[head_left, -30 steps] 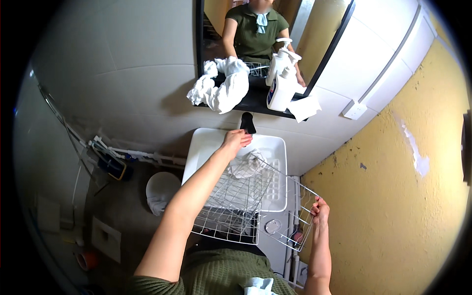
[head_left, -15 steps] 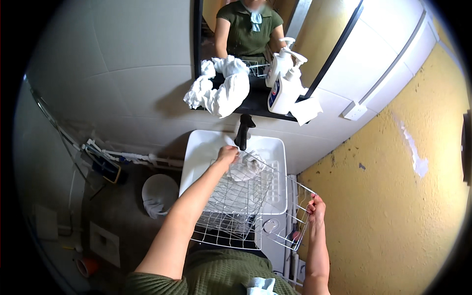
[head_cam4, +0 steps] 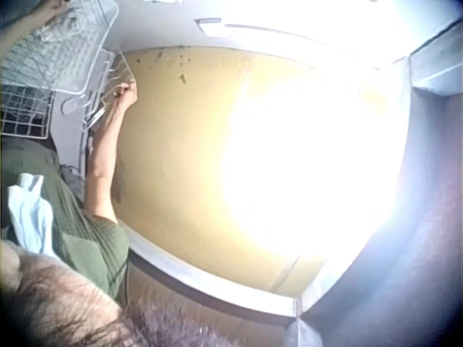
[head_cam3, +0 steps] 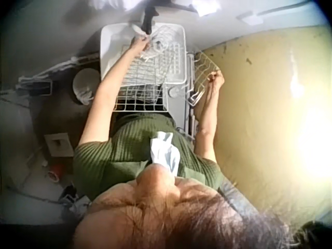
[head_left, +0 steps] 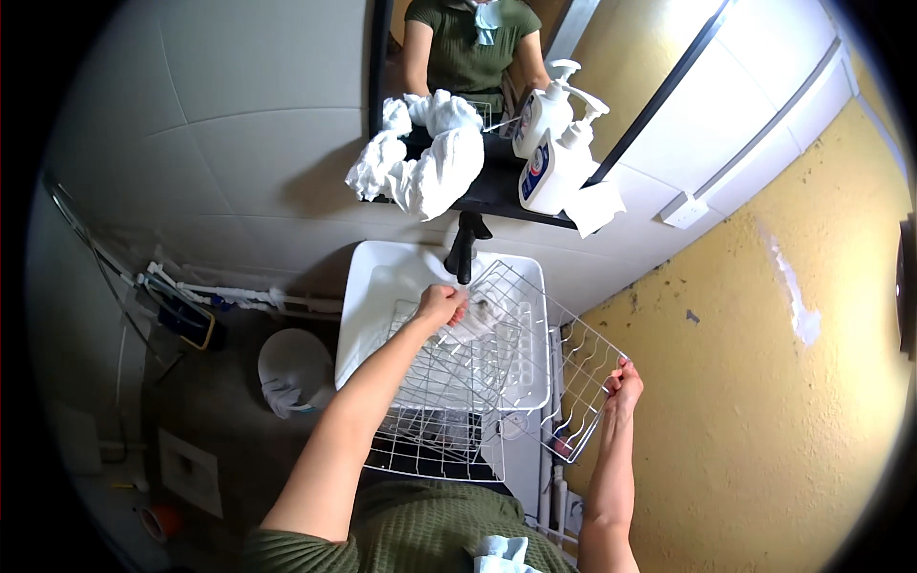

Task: The person wipes a rectangular wire rack with a cloth under running water in a sink.

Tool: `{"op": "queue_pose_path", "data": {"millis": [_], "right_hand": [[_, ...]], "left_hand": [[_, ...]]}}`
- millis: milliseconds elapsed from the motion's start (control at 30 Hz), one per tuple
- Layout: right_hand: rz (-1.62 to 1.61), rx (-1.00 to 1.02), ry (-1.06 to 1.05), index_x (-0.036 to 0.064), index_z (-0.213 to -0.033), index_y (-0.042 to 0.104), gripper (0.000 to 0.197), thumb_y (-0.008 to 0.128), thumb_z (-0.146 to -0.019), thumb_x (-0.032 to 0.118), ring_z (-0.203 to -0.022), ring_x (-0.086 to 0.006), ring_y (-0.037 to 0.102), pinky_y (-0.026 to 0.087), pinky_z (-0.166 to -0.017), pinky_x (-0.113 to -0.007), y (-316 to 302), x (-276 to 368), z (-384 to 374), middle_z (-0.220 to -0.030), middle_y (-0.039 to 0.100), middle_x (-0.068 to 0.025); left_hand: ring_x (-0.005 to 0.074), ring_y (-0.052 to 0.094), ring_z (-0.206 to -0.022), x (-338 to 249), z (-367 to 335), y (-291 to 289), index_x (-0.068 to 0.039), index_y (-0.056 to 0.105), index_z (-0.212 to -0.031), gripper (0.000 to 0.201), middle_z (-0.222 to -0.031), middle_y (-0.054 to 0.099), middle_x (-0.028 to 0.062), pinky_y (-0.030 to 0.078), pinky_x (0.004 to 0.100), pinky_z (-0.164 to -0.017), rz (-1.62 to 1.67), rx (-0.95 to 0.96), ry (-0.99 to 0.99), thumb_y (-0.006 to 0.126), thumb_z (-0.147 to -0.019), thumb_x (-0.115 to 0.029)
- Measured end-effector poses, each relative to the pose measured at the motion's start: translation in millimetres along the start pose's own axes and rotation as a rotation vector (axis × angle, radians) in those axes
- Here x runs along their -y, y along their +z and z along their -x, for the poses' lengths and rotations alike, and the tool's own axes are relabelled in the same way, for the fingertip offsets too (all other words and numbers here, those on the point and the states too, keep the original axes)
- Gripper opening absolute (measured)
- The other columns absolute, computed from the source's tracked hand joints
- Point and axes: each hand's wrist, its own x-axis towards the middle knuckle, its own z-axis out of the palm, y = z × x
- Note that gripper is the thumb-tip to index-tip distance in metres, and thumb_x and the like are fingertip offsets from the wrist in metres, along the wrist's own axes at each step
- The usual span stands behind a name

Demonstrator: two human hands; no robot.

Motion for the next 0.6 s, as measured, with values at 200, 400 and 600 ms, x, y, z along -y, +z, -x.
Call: {"op": "queue_pose_path", "data": {"millis": [200,400,600], "right_hand": [[-0.076,-0.077,-0.051,0.001,-0.093,0.056,0.026,0.041,-0.098,0.022,-0.036,-0.0056,0.031,0.019,-0.034,-0.021,-10.0,0.5,-15.6,-0.053,0.052,-0.0019],[-0.093,-0.067,-0.083,0.0027,-0.093,0.056,0.024,0.04,-0.098,0.02,-0.037,-0.0055,0.03,0.019,-0.034,-0.02,-9.3,-7.8,-20.6,-0.055,0.053,-0.0022],[-0.144,-0.208,-0.044,0.0045,-0.094,0.054,0.024,0.038,-0.098,0.023,-0.038,-0.0059,0.03,0.02,-0.034,-0.021,-25.8,-11.2,-21.9,-0.055,0.053,-0.0021]], "left_hand": [[0.0124,0.059,-0.056,11.2,13.6,-21.8,0.001,0.064,-0.085,0.027,-0.067,0.062,0.0054,0.047,0.0253,-0.048,0.003,0.112,-0.086,0.056,-0.092,-0.024],[0.0179,0.065,-0.079,24.2,22.2,-42.9,0.0,0.059,-0.105,0.022,-0.089,0.065,0.0103,0.055,0.0281,-0.07,0.376,0.266,-0.164,0.046,-0.096,-0.016],[0.0229,0.064,-0.089,29.7,25.3,-33.3,0.001,0.053,-0.111,0.025,-0.101,0.062,0.0131,0.054,0.0331,-0.077,0.512,0.213,-0.073,0.047,-0.096,-0.019]]}}
